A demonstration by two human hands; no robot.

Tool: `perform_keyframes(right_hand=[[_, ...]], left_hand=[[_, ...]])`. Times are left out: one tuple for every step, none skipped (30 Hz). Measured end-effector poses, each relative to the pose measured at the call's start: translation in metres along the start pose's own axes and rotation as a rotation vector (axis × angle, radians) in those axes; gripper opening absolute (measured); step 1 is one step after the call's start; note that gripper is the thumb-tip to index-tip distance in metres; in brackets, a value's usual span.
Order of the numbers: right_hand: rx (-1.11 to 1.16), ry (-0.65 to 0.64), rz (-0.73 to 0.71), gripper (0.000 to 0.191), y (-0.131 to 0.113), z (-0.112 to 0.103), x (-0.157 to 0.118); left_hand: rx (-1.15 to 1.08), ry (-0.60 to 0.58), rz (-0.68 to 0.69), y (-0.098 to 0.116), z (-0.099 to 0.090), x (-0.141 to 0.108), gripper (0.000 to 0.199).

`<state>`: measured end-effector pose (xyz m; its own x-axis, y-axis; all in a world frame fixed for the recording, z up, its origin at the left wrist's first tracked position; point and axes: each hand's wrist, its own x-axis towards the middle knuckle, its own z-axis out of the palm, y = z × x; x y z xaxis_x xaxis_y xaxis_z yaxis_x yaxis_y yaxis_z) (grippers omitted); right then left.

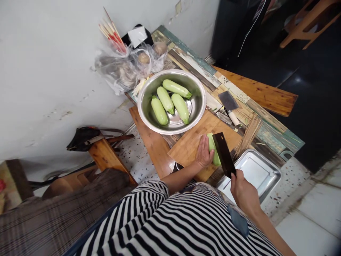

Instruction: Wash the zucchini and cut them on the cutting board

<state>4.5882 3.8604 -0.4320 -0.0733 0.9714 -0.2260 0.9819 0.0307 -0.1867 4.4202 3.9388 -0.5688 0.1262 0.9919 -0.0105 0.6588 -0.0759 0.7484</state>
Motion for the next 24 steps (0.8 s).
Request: perform_keyframes(right_hand=[[-0.019, 0.029, -0.028, 0.026, 0.000, 0.000, 0.001], [-0.035, 0.057, -0.053, 0.027, 0.001, 0.000, 0.001], [-0.048, 0.078, -0.073, 0.027, 0.002, 0.000, 0.002], [-0.058, 0.087, -0.081, 0.027, 0.002, 0.000, 0.002], [-0.066, 0.090, -0.085, 0.027, 0.003, 0.000, 0.002], [-0.074, 0.085, -0.085, 0.028, 0.004, 0.000, 0.002], [-0.084, 0.076, -0.082, 0.028, 0.004, 0.001, 0.002], [-0.094, 0.065, -0.076, 0.028, 0.005, 0.001, 0.002], [-0.103, 0.050, -0.068, 0.027, 0.005, 0.002, 0.002], [-0.112, 0.029, -0.058, 0.026, 0.005, 0.002, 0.003], [-0.120, 0.001, -0.049, 0.025, 0.005, 0.002, 0.004], [-0.126, -0.032, -0.037, 0.023, 0.005, 0.002, 0.005], [-0.133, -0.069, -0.021, 0.022, 0.004, 0.001, 0.006], [-0.142, -0.107, -0.005, 0.020, 0.003, 0.000, 0.007], [-0.154, -0.144, 0.012, 0.019, 0.002, -0.001, 0.009], [-0.164, -0.179, 0.026, 0.018, 0.000, -0.002, 0.011], [-0.174, -0.212, 0.038, 0.018, -0.002, -0.004, 0.013], [-0.180, -0.247, 0.049, 0.018, -0.003, -0.005, 0.015], [-0.179, -0.282, 0.059, 0.017, -0.005, -0.006, 0.018], [-0.170, -0.314, 0.073, 0.017, -0.006, -0.007, 0.020], [-0.156, -0.343, 0.086, 0.017, -0.007, -0.008, 0.022], [-0.141, -0.366, 0.097, 0.016, -0.007, -0.008, 0.023], [-0.128, -0.381, 0.105, 0.016, -0.008, -0.007, 0.025], [-0.118, -0.392, 0.109, 0.015, -0.008, -0.007, 0.027]], left_hand=[[-0.002, 0.000, 0.003, 0.000, 0.000, 0.000, 0.075], [-0.004, 0.000, 0.007, 0.000, 0.000, 0.000, 0.074], [-0.006, 0.003, 0.016, 0.000, 0.000, 0.000, 0.073], [-0.007, 0.013, 0.031, -0.001, 0.001, 0.000, 0.072], [-0.006, 0.026, 0.048, -0.002, 0.002, 0.000, 0.072], [-0.004, 0.040, 0.067, -0.003, 0.003, 0.000, 0.072], [-0.003, 0.053, 0.083, -0.004, 0.004, 0.000, 0.071], [-0.002, 0.066, 0.096, -0.005, 0.005, 0.000, 0.071], [-0.001, 0.076, 0.103, -0.006, 0.006, 0.000, 0.071], [-0.001, 0.083, 0.105, -0.006, 0.007, -0.001, 0.071], [0.000, 0.090, 0.106, -0.007, 0.008, -0.001, 0.071], [0.001, 0.096, 0.108, -0.007, 0.008, -0.001, 0.071], [0.002, 0.101, 0.110, -0.007, 0.009, -0.001, 0.071], [0.003, 0.104, 0.112, -0.007, 0.009, -0.001, 0.071], [0.004, 0.104, 0.114, -0.007, 0.009, -0.001, 0.071], [0.007, 0.106, 0.119, -0.007, 0.009, -0.001, 0.071], [0.011, 0.108, 0.123, -0.007, 0.009, -0.001, 0.072], [0.016, 0.110, 0.127, -0.007, 0.008, -0.001, 0.072], [0.020, 0.113, 0.130, -0.007, 0.008, -0.001, 0.072], [0.022, 0.115, 0.132, -0.007, 0.008, -0.001, 0.073], [0.022, 0.112, 0.131, -0.007, 0.008, -0.001, 0.073], [0.022, 0.104, 0.125, -0.007, 0.008, -0.002, 0.073], [0.023, 0.093, 0.114, -0.007, 0.008, -0.002, 0.073], [0.028, 0.082, 0.102, -0.006, 0.008, -0.002, 0.073]])
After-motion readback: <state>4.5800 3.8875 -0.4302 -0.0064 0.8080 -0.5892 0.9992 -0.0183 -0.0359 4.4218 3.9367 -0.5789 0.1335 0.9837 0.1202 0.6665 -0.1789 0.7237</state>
